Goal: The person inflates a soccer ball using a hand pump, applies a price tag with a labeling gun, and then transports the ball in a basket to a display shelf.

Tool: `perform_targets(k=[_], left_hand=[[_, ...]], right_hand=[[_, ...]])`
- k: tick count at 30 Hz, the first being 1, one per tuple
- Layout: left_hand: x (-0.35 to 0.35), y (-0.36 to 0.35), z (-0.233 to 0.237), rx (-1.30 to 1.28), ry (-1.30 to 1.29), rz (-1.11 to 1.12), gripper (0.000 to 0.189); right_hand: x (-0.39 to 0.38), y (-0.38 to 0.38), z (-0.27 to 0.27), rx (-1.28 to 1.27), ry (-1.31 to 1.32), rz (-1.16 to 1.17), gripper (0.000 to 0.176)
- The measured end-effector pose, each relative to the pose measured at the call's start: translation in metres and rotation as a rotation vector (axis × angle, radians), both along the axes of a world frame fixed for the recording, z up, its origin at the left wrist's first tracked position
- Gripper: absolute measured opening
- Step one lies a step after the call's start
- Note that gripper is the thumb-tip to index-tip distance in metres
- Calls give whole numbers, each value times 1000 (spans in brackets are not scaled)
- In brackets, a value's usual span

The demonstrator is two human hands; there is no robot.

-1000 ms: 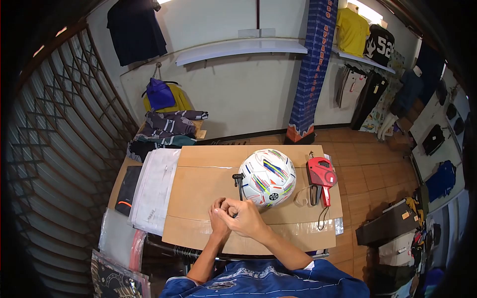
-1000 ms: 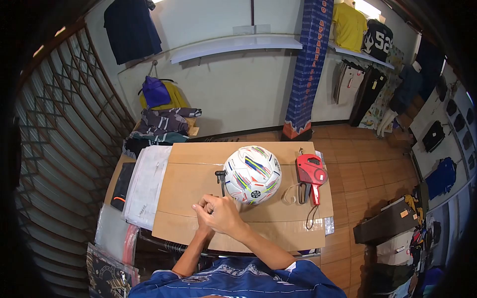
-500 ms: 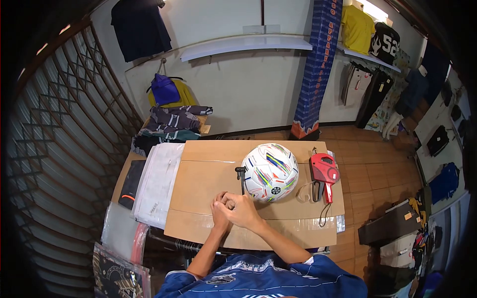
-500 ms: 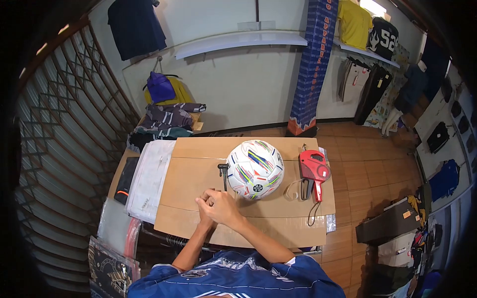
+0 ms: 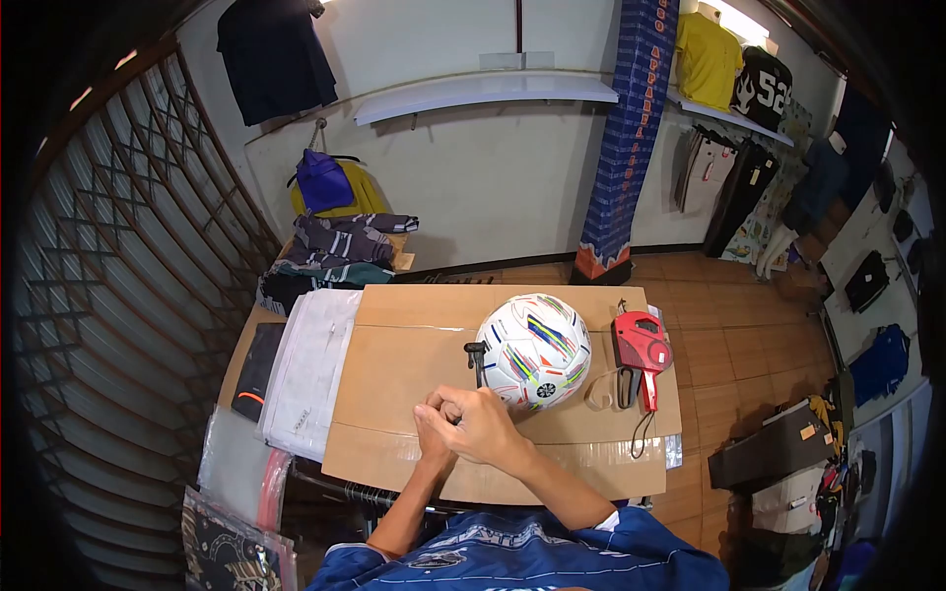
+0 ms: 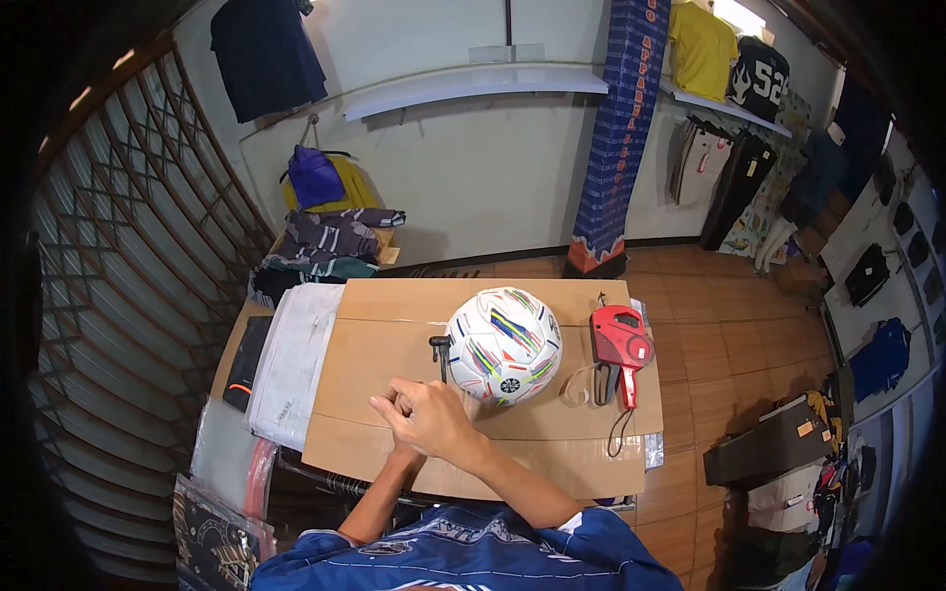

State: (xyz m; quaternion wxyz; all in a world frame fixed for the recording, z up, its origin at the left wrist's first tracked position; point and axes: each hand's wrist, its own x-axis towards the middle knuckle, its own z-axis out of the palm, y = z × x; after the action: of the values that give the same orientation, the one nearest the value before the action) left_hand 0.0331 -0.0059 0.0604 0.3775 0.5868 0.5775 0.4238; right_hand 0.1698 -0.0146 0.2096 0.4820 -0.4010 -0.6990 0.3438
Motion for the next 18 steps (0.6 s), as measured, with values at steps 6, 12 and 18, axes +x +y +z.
perform_targets(k=[6,12,18], left_hand=[[-13,11,-69,140,220,10,36],[-15,7,-71,184,160,3,44],[-16,0,-47,393,383,-34,45]], right_hand=[[0,7,-41,-110,-54,-3,30],[-1,-3,-34,22,66,-63,26],[-8,-6,-28,83,-91,-35,34]])
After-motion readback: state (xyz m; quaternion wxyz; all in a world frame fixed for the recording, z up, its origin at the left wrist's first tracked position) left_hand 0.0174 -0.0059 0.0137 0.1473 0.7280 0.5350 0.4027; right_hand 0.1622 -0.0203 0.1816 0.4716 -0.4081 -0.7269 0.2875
